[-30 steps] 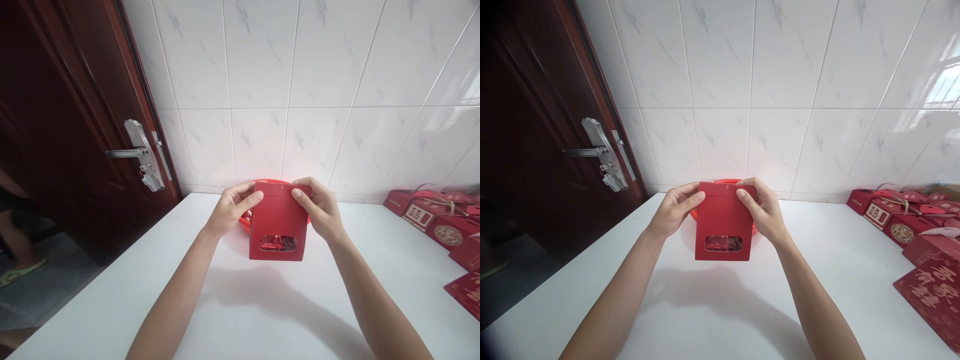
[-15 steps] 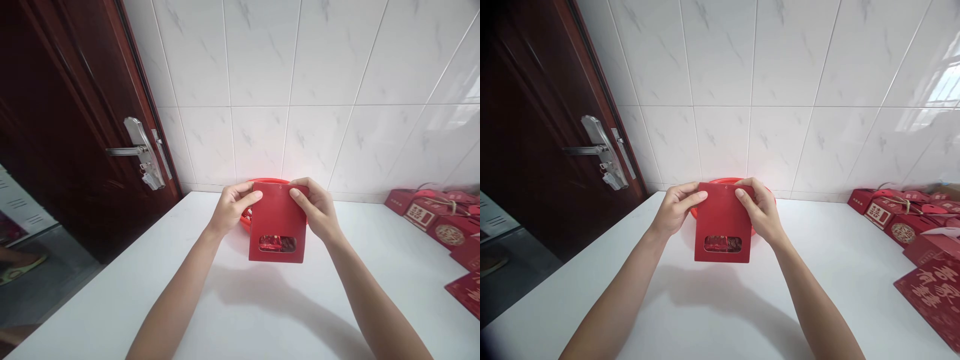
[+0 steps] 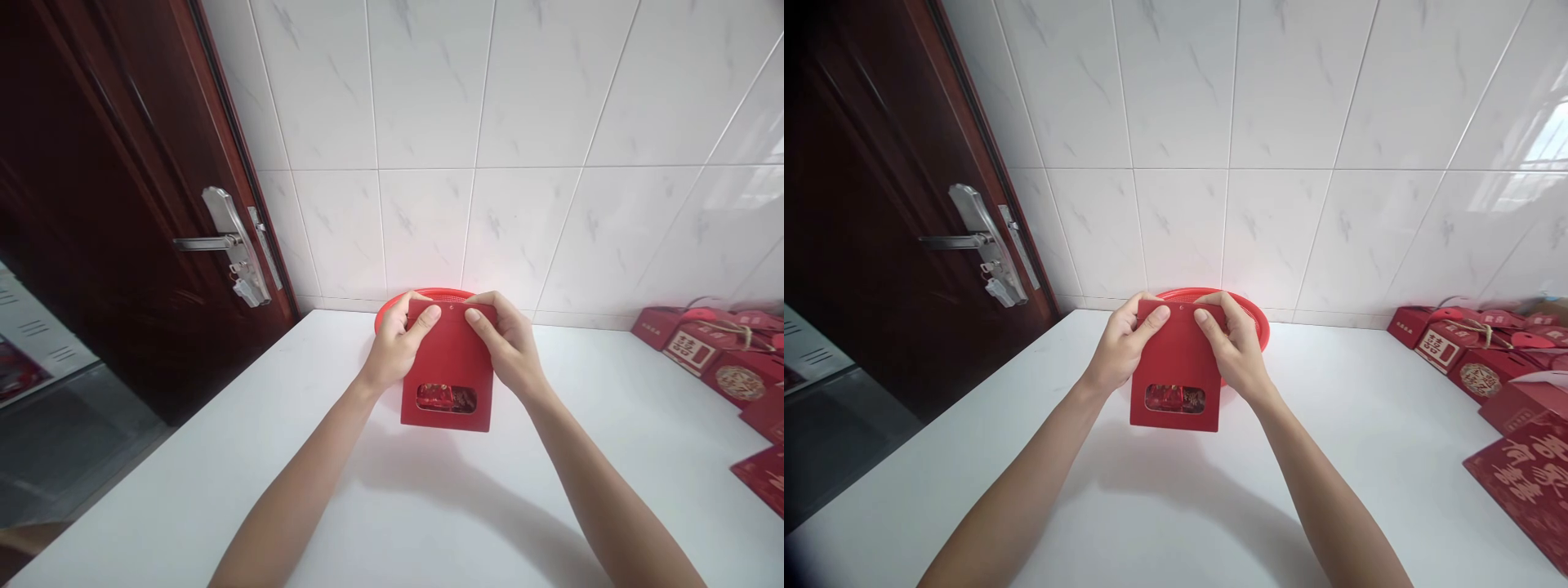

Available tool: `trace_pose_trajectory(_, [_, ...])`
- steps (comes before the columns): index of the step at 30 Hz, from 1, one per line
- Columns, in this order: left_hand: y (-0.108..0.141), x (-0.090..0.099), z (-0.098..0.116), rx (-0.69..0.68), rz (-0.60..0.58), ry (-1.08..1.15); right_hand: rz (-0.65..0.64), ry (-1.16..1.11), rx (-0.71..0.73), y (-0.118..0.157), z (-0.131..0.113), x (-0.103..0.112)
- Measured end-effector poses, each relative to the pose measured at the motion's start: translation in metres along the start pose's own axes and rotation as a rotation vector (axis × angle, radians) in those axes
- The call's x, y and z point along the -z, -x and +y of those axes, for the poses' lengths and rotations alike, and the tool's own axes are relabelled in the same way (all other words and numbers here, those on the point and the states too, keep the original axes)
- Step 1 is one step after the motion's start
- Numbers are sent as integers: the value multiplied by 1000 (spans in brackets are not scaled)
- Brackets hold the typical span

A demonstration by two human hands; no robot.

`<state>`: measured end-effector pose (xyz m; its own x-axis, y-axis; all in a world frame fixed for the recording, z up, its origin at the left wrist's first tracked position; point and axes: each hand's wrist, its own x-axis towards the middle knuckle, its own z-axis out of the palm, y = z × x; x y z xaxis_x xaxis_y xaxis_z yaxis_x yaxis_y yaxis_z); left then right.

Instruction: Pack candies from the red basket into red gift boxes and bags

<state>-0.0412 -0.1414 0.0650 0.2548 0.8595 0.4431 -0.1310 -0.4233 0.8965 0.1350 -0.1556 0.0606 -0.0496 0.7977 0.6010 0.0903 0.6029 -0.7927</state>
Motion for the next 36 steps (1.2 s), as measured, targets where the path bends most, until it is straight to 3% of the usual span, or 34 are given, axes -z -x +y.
trace_pose_trajectory(7, [0, 2, -1, -20, 10, -57, -11, -11, -29, -2, 1, 1])
trace_pose_trajectory(14, [-1, 3, 3, -74, -1, -66, -155, -68, -84, -1, -4, 11])
trace_pose_trajectory(22, [-2, -1, -4, 10, -225, -190, -95, 129, -52, 23, 3, 55])
trace_pose_trajectory(27, [-5, 4, -7, -10, -230, -210, 214, 171, -112, 45, 5, 115])
trace_pose_trajectory(34, [-7, 5, -4, 14, -307, -310, 1045, 539, 67, 103, 13, 199])
trace_pose_trajectory(36, [-5, 8, -5, 29, -333, -340, 1182, 648, 64, 119, 15, 213])
